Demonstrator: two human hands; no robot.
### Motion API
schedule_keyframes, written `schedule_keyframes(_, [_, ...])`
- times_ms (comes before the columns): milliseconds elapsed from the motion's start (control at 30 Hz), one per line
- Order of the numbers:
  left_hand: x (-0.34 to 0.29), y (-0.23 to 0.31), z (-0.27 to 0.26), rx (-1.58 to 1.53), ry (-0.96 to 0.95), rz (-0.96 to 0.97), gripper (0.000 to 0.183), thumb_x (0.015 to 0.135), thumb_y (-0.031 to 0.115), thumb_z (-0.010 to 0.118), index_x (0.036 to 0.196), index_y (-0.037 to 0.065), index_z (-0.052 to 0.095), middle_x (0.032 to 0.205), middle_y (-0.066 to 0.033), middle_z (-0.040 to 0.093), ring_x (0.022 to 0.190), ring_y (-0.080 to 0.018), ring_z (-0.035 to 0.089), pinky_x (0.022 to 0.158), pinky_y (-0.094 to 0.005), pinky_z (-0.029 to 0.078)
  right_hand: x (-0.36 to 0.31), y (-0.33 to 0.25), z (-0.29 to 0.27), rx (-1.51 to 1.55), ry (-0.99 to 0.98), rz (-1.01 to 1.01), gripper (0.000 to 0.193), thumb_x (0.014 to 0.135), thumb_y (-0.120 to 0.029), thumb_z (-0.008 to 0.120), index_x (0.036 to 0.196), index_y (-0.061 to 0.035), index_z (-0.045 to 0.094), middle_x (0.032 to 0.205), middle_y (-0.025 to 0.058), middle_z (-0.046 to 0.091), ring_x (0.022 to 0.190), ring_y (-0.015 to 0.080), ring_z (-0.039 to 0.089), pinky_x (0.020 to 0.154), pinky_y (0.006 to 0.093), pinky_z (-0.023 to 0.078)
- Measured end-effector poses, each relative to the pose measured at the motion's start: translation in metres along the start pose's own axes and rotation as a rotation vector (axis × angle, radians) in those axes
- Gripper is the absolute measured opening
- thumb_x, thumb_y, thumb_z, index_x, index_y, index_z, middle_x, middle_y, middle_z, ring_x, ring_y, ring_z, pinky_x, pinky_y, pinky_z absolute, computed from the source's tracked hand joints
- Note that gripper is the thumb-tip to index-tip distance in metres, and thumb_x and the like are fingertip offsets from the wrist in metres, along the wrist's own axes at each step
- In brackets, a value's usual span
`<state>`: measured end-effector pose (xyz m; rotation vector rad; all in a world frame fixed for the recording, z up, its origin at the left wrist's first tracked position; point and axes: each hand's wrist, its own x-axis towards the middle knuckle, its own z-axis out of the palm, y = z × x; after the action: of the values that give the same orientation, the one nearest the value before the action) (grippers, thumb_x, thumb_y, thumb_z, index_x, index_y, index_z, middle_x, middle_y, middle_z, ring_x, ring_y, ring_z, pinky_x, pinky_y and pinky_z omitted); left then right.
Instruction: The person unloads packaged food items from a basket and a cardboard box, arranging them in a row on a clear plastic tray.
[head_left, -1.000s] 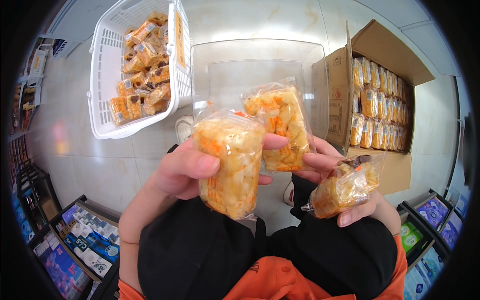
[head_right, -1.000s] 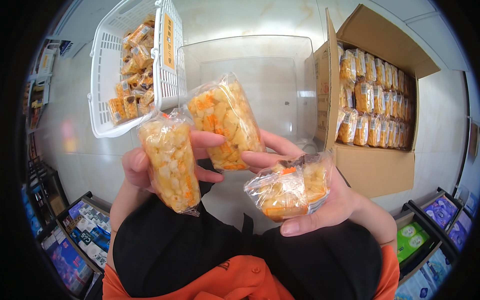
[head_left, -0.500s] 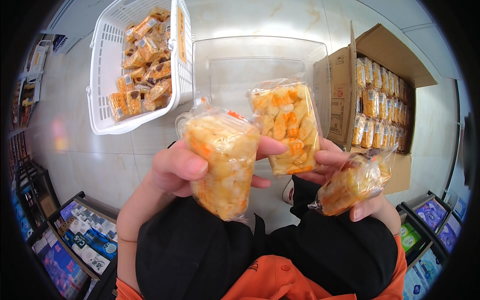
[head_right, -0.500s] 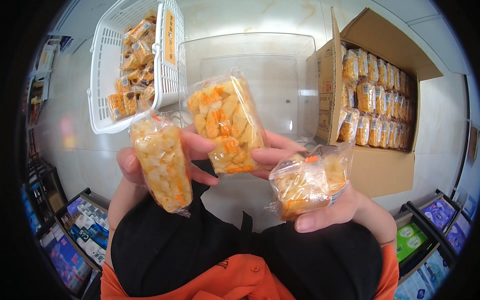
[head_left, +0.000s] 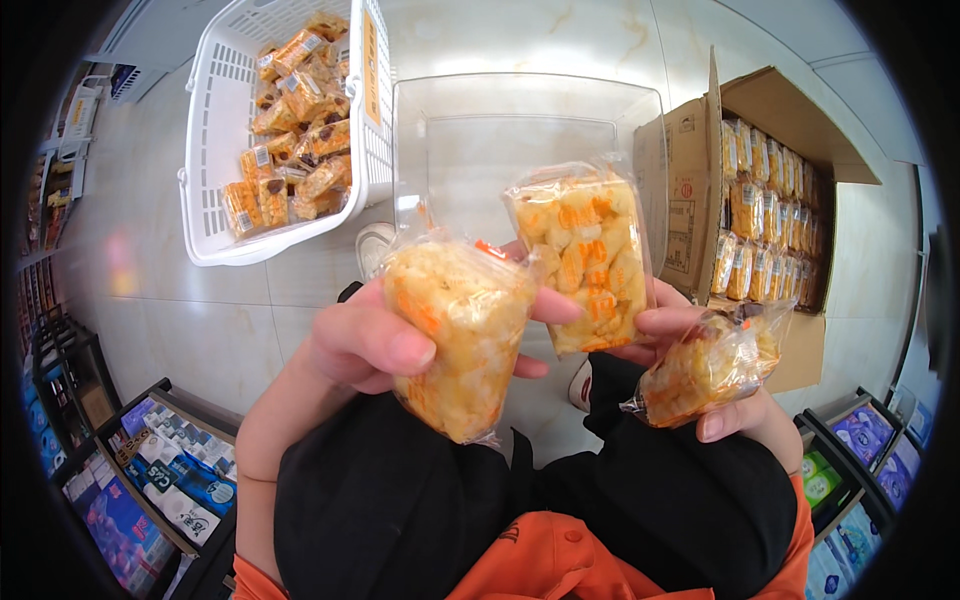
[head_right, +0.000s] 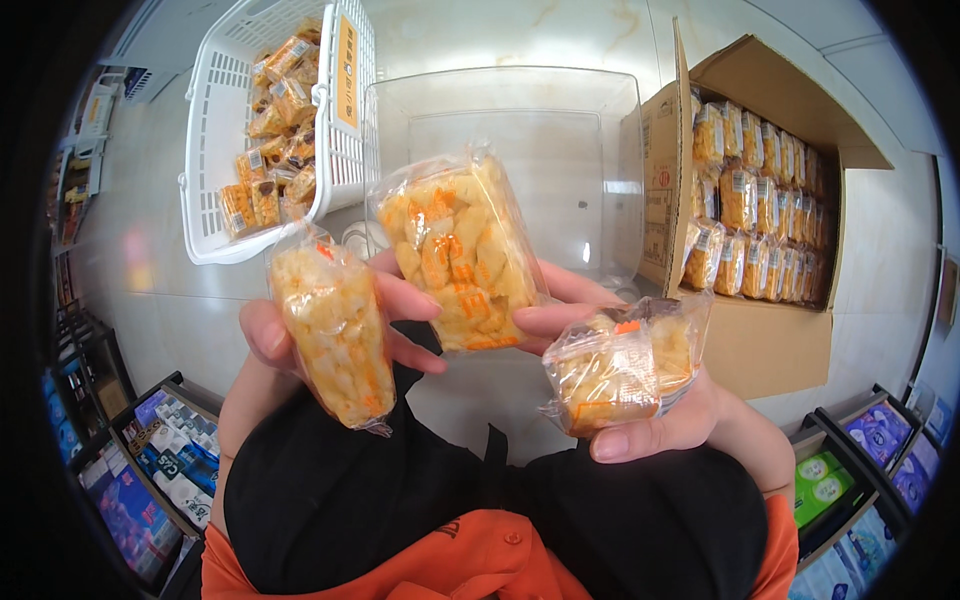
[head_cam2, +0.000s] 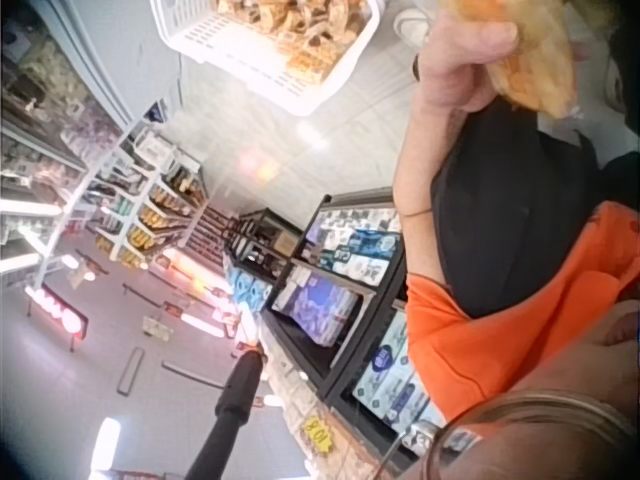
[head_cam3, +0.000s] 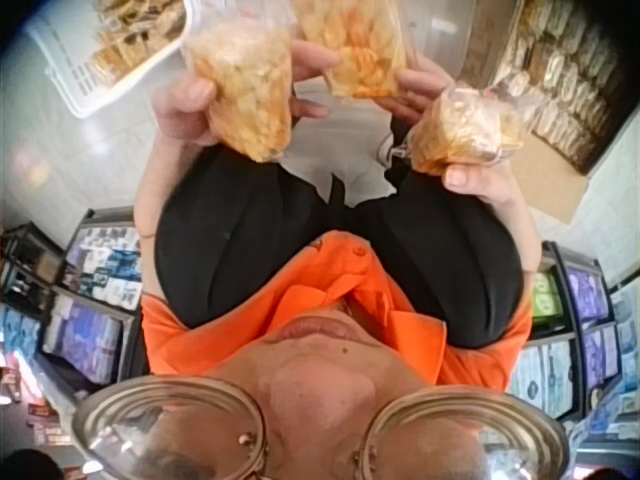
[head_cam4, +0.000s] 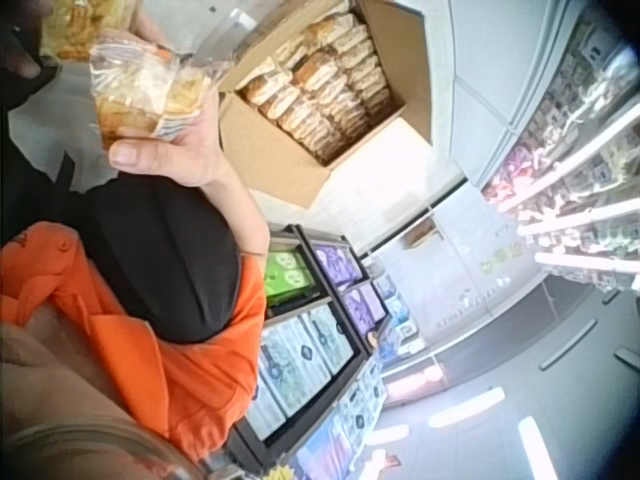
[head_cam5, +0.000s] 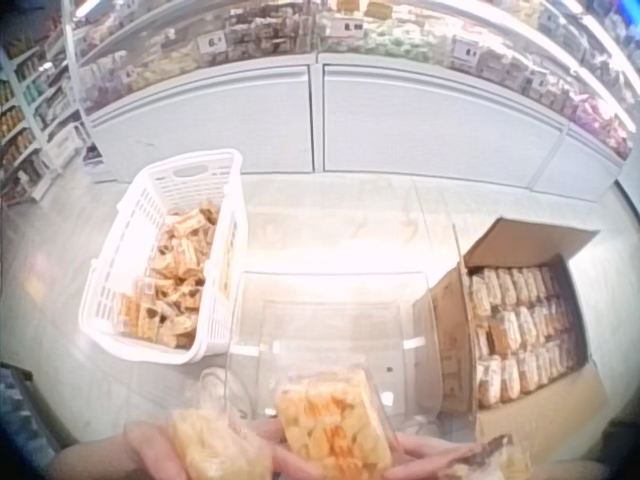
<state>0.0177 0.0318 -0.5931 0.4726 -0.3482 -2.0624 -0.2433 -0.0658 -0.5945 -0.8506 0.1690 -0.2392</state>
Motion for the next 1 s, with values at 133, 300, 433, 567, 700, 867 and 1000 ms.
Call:
schedule_keyframes(133, [0.003, 0.002, 0.004, 0.018, 0.049, -0.02, 0.085, 0.065, 0.029, 0.07, 0.123, -0.022, 0.035, 0.145, -0.0232, 0.005, 0.133, -0.0432, 0.018, 0.098, -0.0595, 0.034, -0.001, -0.002, -0.002, -0.003, 0.044, 0.028, 0.079, 0.068, -0.022, 0.073, 0.134, 0.0019, 0.036, 0.148, 0.0204, 0.007, 0.134, 0.0301, 0.024, 0.106, 0.0418, 0.025])
schedule_keyframes(300, [0.003, 0.0, 0.003, 0.053, 0.064, -0.011, 0.085, 0.062, 0.028, 0.072, 0.123, -0.021, 0.037, 0.144, -0.0236, 0.008, 0.133, -0.0425, 0.019, 0.099, -0.0587, 0.034, -0.004, -0.001, -0.003, -0.068, 0.087, 0.054, 0.075, 0.068, -0.021, 0.073, 0.132, 0.0027, 0.04, 0.147, 0.0215, 0.009, 0.131, 0.0282, 0.029, 0.101, 0.0383, 0.031])
schedule_keyframes(433, [0.002, -0.001, -0.001, 0.059, 0.034, 0.008, 0.084, 0.061, 0.025, 0.074, 0.122, -0.019, 0.04, 0.144, -0.0237, 0.01, 0.134, -0.0412, 0.018, 0.101, -0.0579, 0.031, -0.001, 0.003, 0.0, -0.092, 0.108, -0.018, 0.071, 0.069, -0.021, 0.075, 0.129, 0.0019, 0.045, 0.147, 0.0234, 0.011, 0.127, 0.0289, 0.036, 0.098, 0.0364, 0.035])
schedule_keyframes(567, [0.007, -0.006, -0.003, 0.114, -0.031, 0.118, 0.078, 0.06, 0.027, 0.071, 0.124, -0.01, 0.046, 0.148, -0.0171, 0.013, 0.134, -0.0284, 0.026, 0.106, -0.0377, 0.029, 0.012, 0.001, 0.006, -0.931, 0.195, -0.333, 0.055, 0.072, -0.024, 0.074, 0.12, -0.0007, 0.056, 0.14, 0.0269, 0.029, 0.123, 0.0365, 0.043, 0.091, 0.0379, 0.044])
schedule_keyframes(700, [0.016, -0.011, -0.018, -0.009, -0.278, 0.255, 0.081, 0.058, 0.039, 0.07, 0.119, -0.01, 0.049, 0.147, -0.0214, 0.008, 0.134, -0.0336, 0.023, 0.109, -0.04, 0.026, 0.022, 0.0, 0.015, -1.321, 0.083, -0.468, 0.032, 0.077, -0.018, 0.065, 0.106, -0.0043, 0.064, 0.126, 0.0189, 0.051, 0.12, 0.0414, 0.045, 0.091, 0.0414, 0.047])
schedule_keyframes(867, [0.02, -0.005, -0.021, -0.218, -0.193, 0.176, 0.064, 0.059, 0.032, 0.079, 0.117, 0.014, 0.057, 0.148, -0.0133, 0.01, 0.134, -0.0404, 0.017, 0.104, -0.0542, 0.03, 0.021, 0.007, 0.012, -1.562, -0.08, -0.632, 0.025, 0.076, -0.015, 0.066, 0.1, -0.0063, 0.067, 0.132, 0.0074, 0.046, 0.121, 0.0474, 0.04, 0.093, 0.0471, 0.045])
schedule_keyframes(1000, [0.017, -0.006, -0.026, -0.284, -0.195, 0.198, 0.062, 0.06, 0.033, 0.076, 0.116, 0.012, 0.056, 0.145, -0.0141, 0.014, 0.131, -0.0397, 0.02, 0.102, -0.0531, 0.031, 0.024, 0.011, 0.017, -1.584, -0.041, -0.714, 0.02, 0.079, -0.013, 0.062, 0.097, -0.0073, 0.067, 0.123, -0.0009, 0.057, 0.12, 0.0344, 0.047, 0.094, 0.0391, 0.045])
